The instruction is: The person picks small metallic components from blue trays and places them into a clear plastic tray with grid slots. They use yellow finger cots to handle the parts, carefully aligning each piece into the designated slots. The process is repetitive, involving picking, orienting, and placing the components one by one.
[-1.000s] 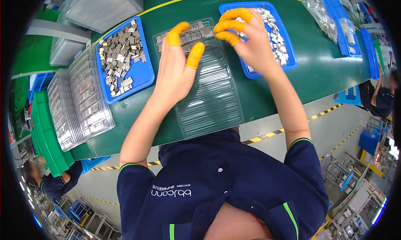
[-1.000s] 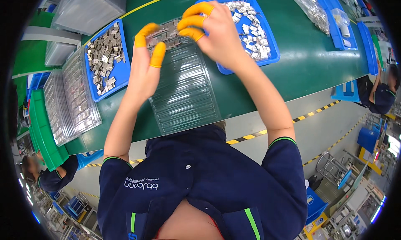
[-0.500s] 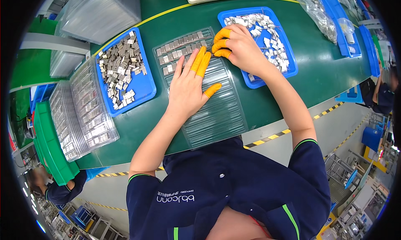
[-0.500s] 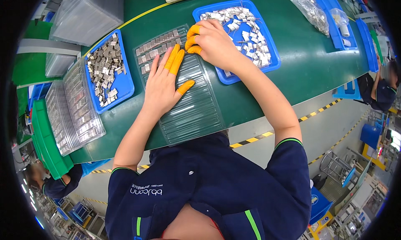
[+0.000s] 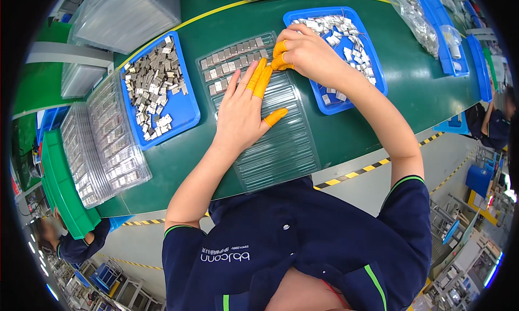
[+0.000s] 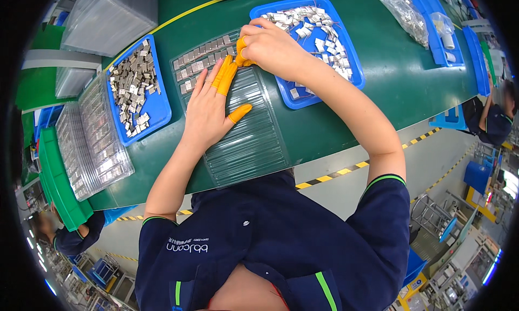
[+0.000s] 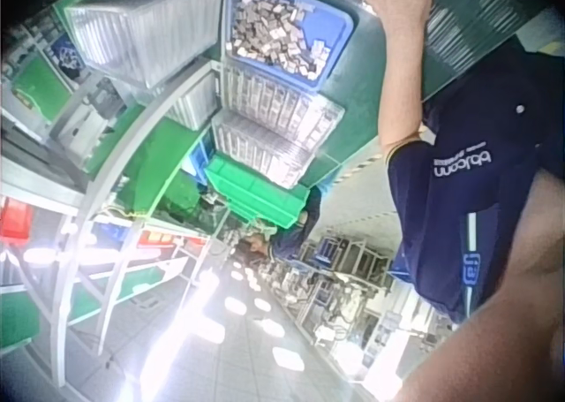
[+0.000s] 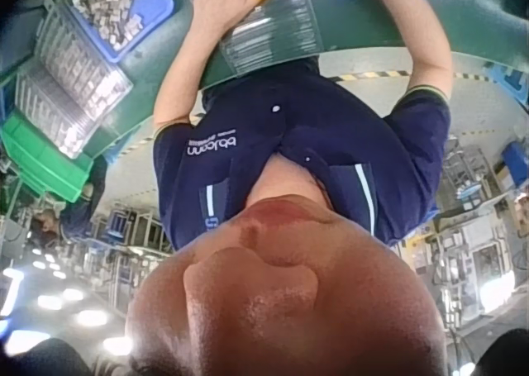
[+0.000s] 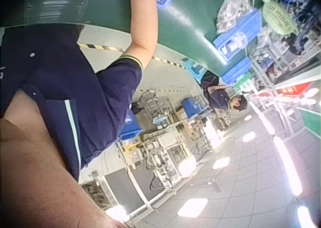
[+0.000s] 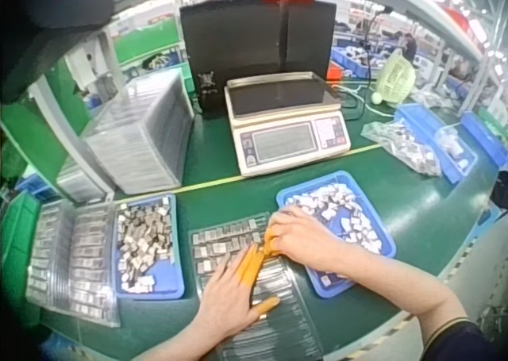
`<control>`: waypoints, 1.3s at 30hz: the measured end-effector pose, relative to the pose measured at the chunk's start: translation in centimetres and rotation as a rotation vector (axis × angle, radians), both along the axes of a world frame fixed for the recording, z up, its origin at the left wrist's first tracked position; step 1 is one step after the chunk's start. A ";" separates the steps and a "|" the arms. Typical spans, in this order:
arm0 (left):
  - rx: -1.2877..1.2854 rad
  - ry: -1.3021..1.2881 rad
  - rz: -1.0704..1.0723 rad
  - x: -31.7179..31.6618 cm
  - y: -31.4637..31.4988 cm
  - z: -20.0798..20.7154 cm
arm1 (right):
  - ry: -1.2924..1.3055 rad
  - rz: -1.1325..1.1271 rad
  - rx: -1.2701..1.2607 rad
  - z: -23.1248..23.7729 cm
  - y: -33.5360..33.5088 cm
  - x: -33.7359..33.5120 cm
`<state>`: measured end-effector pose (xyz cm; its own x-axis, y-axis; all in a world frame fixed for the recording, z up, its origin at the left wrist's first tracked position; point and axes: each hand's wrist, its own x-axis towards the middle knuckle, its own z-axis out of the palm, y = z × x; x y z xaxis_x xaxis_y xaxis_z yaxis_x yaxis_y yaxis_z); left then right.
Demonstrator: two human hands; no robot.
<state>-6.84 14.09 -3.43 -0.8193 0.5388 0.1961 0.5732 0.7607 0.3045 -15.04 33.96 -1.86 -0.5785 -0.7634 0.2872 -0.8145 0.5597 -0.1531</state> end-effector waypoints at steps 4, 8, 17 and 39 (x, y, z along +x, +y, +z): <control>0.012 0.001 -0.001 0.0 0.0 0.1 | 0.009 -0.086 -0.191 0.0 0.7 0.4; 0.026 0.004 -0.011 0.0 0.0 0.0 | -0.020 -0.202 -0.248 0.4 2.5 1.7; 0.102 0.013 0.003 0.1 -0.6 1.2 | -0.269 -0.887 -0.305 2.2 6.2 5.6; -0.017 0.158 0.677 -1.1 -15.9 1.1 | -0.301 -0.598 -0.312 -0.8 3.5 5.8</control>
